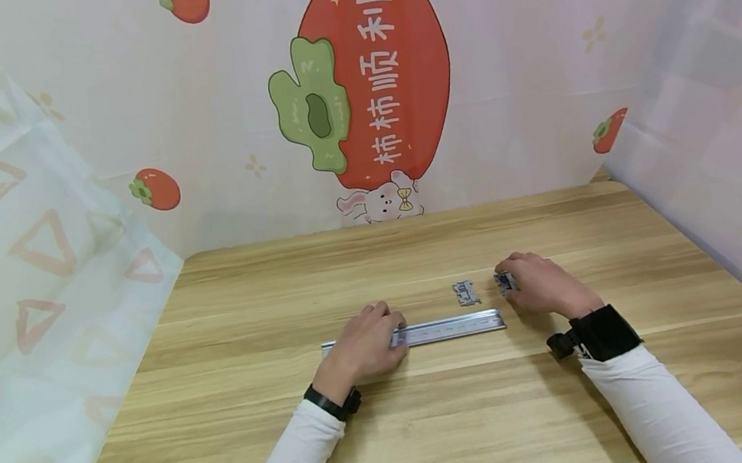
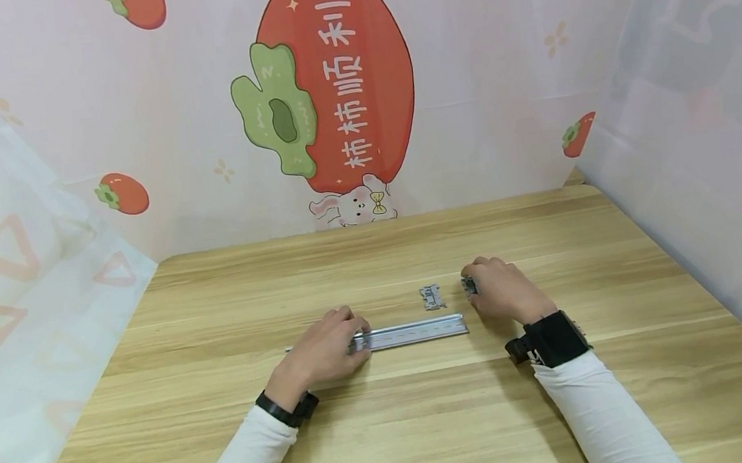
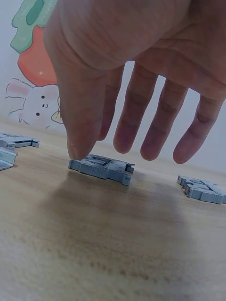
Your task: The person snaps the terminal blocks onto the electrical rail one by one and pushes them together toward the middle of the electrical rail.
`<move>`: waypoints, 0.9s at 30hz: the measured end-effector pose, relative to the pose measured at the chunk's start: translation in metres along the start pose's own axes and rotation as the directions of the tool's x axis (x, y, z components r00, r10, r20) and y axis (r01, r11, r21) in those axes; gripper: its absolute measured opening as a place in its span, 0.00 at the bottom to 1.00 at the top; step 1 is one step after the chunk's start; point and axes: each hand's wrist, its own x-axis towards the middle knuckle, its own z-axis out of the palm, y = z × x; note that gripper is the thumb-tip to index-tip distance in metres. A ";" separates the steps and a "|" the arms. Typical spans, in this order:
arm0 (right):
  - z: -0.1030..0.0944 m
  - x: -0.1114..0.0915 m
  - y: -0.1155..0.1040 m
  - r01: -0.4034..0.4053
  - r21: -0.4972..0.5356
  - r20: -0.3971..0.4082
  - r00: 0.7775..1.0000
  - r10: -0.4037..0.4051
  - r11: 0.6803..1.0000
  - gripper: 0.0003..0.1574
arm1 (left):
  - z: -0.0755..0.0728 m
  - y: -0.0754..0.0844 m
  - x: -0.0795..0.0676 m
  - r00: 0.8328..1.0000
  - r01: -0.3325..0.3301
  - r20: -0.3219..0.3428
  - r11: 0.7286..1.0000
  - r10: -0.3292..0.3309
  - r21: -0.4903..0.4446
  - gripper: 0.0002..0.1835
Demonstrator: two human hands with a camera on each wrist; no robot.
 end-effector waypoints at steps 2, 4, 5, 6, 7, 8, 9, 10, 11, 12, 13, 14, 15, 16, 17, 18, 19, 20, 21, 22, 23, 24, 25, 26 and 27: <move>0.000 0.000 0.001 0.006 -0.001 0.000 1.000 -0.006 1.000 0.26 | 0.000 0.000 0.000 1.000 0.001 0.000 1.000 -0.001 -0.001 0.19; 0.000 0.000 0.001 0.010 -0.002 0.001 1.000 -0.010 1.000 0.26 | 0.000 0.000 0.000 1.000 0.002 0.001 1.000 -0.002 -0.003 0.19; 0.000 0.000 0.001 0.010 -0.002 0.000 1.000 -0.010 1.000 0.26 | 0.000 0.000 0.000 1.000 0.003 0.001 1.000 -0.003 -0.003 0.19; 0.000 0.000 0.000 0.010 -0.002 0.000 1.000 -0.010 1.000 0.26 | 0.000 0.000 0.000 1.000 0.003 0.002 1.000 -0.003 -0.004 0.19; 0.000 0.000 0.000 0.010 -0.002 0.000 1.000 -0.010 1.000 0.26 | 0.000 0.000 0.000 1.000 0.004 0.002 1.000 -0.004 -0.004 0.19; -0.001 0.000 0.000 0.008 -0.002 -0.001 1.000 -0.008 1.000 0.26 | 0.000 0.000 0.000 1.000 0.004 0.002 1.000 -0.004 -0.004 0.19; -0.001 0.000 0.000 0.008 -0.003 -0.001 1.000 -0.008 1.000 0.26 | 0.000 0.000 0.000 1.000 0.004 0.002 1.000 -0.004 -0.004 0.19; 0.000 0.000 0.000 0.008 -0.002 -0.002 1.000 -0.008 1.000 0.26 | 0.000 0.000 -0.001 1.000 0.004 0.002 1.000 -0.004 -0.003 0.19; 0.000 0.001 0.000 0.007 -0.002 -0.002 1.000 -0.007 1.000 0.26 | 0.000 0.000 -0.001 1.000 0.003 0.001 1.000 -0.003 -0.003 0.19; 0.000 0.001 0.000 0.007 -0.002 -0.002 1.000 -0.007 1.000 0.25 | 0.000 0.000 -0.001 1.000 0.002 0.000 1.000 -0.002 -0.003 0.19; 0.000 0.001 0.000 0.007 -0.002 -0.002 1.000 -0.007 1.000 0.25 | 0.000 0.000 -0.001 1.000 0.002 -0.001 1.000 -0.002 -0.002 0.19; 0.001 0.002 0.000 0.007 -0.002 -0.002 1.000 -0.007 1.000 0.25 | 0.000 0.000 -0.001 1.000 0.000 -0.002 1.000 0.000 -0.001 0.19; 0.001 0.002 0.000 0.007 -0.002 -0.003 1.000 -0.007 1.000 0.25 | 0.000 0.000 0.000 1.000 -0.001 -0.003 1.000 0.001 -0.002 0.19; 0.002 0.002 0.000 0.008 -0.003 -0.003 1.000 -0.008 1.000 0.25 | 0.000 0.000 0.000 1.000 -0.002 -0.004 1.000 0.002 -0.001 0.19; 0.002 0.002 0.000 0.009 -0.004 -0.004 1.000 -0.009 1.000 0.24 | 0.000 0.000 0.000 1.000 -0.003 -0.004 1.000 0.003 -0.001 0.19; 0.002 0.002 0.000 0.011 -0.006 -0.005 1.000 -0.011 1.000 0.24 | 0.000 0.000 0.000 1.000 -0.004 -0.004 1.000 0.004 -0.002 0.19; 0.003 0.002 -0.001 0.012 -0.008 -0.006 1.000 -0.012 1.000 0.24 | 0.000 0.000 0.000 1.000 -0.005 -0.003 1.000 0.005 -0.001 0.19; 0.003 0.002 -0.001 0.012 -0.010 -0.008 1.000 -0.013 1.000 0.23 | 0.000 0.000 0.000 1.000 -0.006 -0.002 1.000 0.006 -0.001 0.19; 0.003 0.002 -0.001 0.015 -0.012 -0.011 1.000 -0.015 1.000 0.23 | 0.000 0.000 0.000 1.000 -0.006 -0.001 1.000 0.006 0.000 0.19; 0.003 0.002 -0.001 0.017 -0.014 -0.012 1.000 -0.017 1.000 0.23 | 0.000 0.000 0.000 1.000 -0.005 0.000 1.000 0.005 0.001 0.19; 0.004 0.002 -0.001 0.018 -0.015 -0.014 1.000 -0.019 1.000 0.23 | -0.001 0.000 0.000 1.000 -0.005 -0.001 1.000 0.005 0.002 0.19; 0.004 0.002 -0.001 0.018 -0.017 -0.016 1.000 -0.018 1.000 0.23 | -0.001 0.000 0.000 1.000 -0.005 0.000 1.000 0.005 0.005 0.19; 0.004 0.002 -0.001 0.016 -0.020 -0.016 1.000 -0.017 1.000 0.23 | -0.001 0.000 0.000 1.000 -0.005 -0.001 1.000 0.005 0.008 0.19; 0.005 0.002 -0.001 0.015 -0.020 -0.016 1.000 -0.015 1.000 0.23 | -0.001 0.001 0.000 1.000 -0.005 -0.001 1.000 0.005 0.008 0.19; 0.005 0.001 -0.001 0.014 -0.022 -0.015 1.000 -0.014 1.000 0.23 | -0.001 0.001 0.000 1.000 -0.006 -0.002 1.000 0.006 0.009 0.19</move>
